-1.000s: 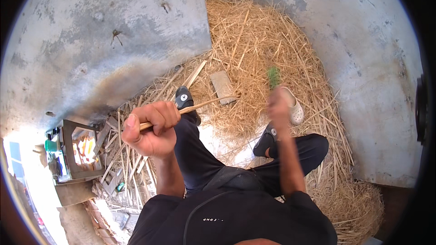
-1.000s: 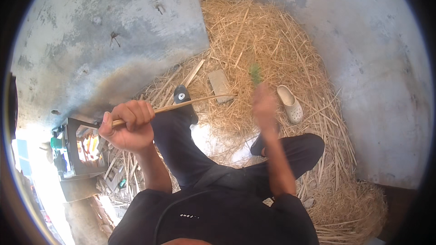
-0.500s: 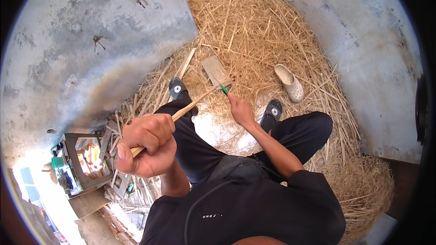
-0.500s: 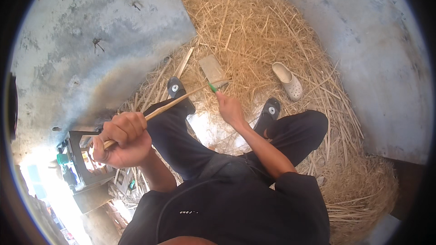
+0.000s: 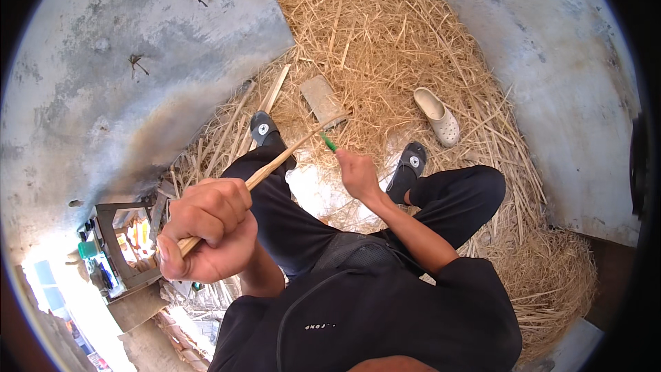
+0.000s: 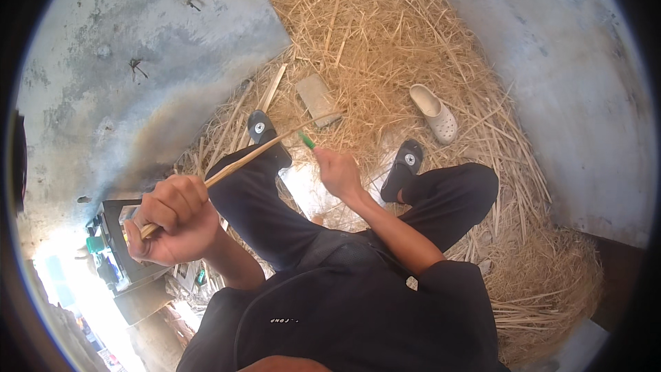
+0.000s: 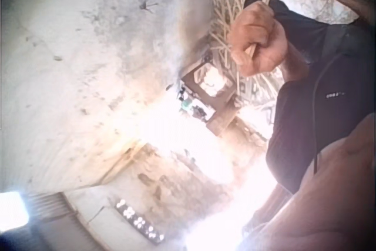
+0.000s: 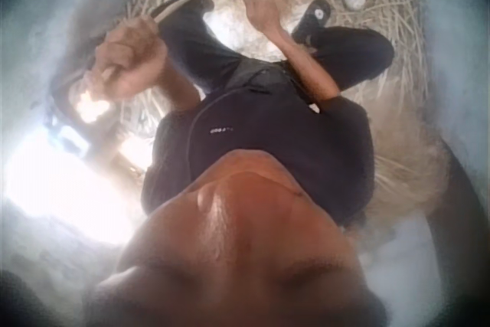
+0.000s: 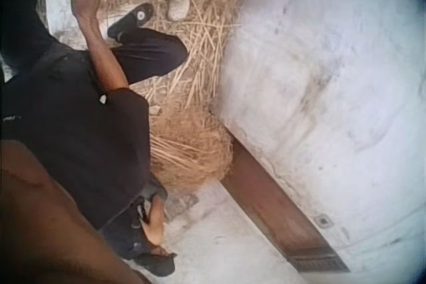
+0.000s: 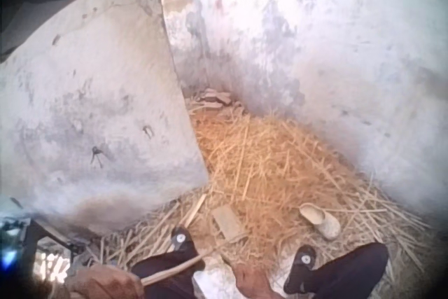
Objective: The person holds a bamboo strip and uses a small green-handled knife to shave thin layers off its surface.
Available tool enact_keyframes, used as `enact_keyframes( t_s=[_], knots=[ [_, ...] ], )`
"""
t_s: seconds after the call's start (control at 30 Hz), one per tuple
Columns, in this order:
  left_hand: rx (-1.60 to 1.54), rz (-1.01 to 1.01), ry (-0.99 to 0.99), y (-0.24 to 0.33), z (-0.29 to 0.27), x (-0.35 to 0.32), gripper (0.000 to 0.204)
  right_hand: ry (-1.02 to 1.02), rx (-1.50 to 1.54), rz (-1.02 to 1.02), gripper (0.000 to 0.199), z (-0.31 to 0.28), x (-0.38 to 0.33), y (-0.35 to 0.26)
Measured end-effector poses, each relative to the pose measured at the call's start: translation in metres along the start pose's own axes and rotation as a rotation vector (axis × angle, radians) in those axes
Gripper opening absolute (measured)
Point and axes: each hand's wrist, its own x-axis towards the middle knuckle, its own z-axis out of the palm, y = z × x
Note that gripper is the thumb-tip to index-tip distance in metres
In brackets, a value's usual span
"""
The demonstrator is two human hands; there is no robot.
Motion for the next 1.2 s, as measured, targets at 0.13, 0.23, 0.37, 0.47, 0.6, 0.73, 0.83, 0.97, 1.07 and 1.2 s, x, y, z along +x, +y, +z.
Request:
enact_keyframes(
  t_s=[0.13, 0.23, 0.37, 0.47, 0.6, 0.73, 0.83, 0.97, 1.07, 1.2],
  knots=[
    [0.005, -0.011, -0.030, 0.000, 0.005, 0.002, 0.047, -0.007, -0.094, 0.231, 0.055, 0.020, 0.007, 0.045],
    [-0.014, 0.017, -0.004, -0.001, 0.012, -0.005, 0.048, -0.038, -0.232, 0.334, 0.059, 0.018, 0.005, 0.093],
    [-0.001, 0.027, 0.036, 0.002, 0.000, -0.004, 0.049, -0.002, -0.005, 0.035, 0.041, -0.002, 0.002, 0.025],
    [-0.005, 0.028, 0.030, 0.000, -0.003, 0.000, 0.049, -0.043, 0.122, -0.100, 0.028, -0.006, -0.009, -0.007],
    [0.012, 0.036, 0.075, -0.002, -0.002, -0.003, 0.049, -0.001, 0.024, -0.145, 0.032, 0.015, -0.003, 0.009],
    [-0.007, 0.010, 0.173, 0.000, -0.020, 0.000, 0.050, -0.065, -0.080, 0.009, 0.042, 0.030, 0.011, 0.013],
    [-0.036, -0.002, 0.127, 0.001, -0.008, -0.001, 0.051, -0.104, -0.211, 0.281, 0.048, 0.039, 0.009, 0.086],
    [0.000, -0.006, -0.053, 0.005, 0.003, -0.004, 0.049, -0.048, -0.384, 0.281, 0.050, 0.029, 0.003, 0.133],
    [-0.075, -0.012, 0.079, 0.002, -0.003, -0.005, 0.053, 0.047, -0.102, 0.176, 0.042, 0.014, 0.010, 0.030],
    [-0.110, -0.046, 0.035, 0.000, -0.003, 0.001, 0.052, 0.050, 0.087, -0.064, 0.036, 0.008, 0.001, -0.006]
  ],
)
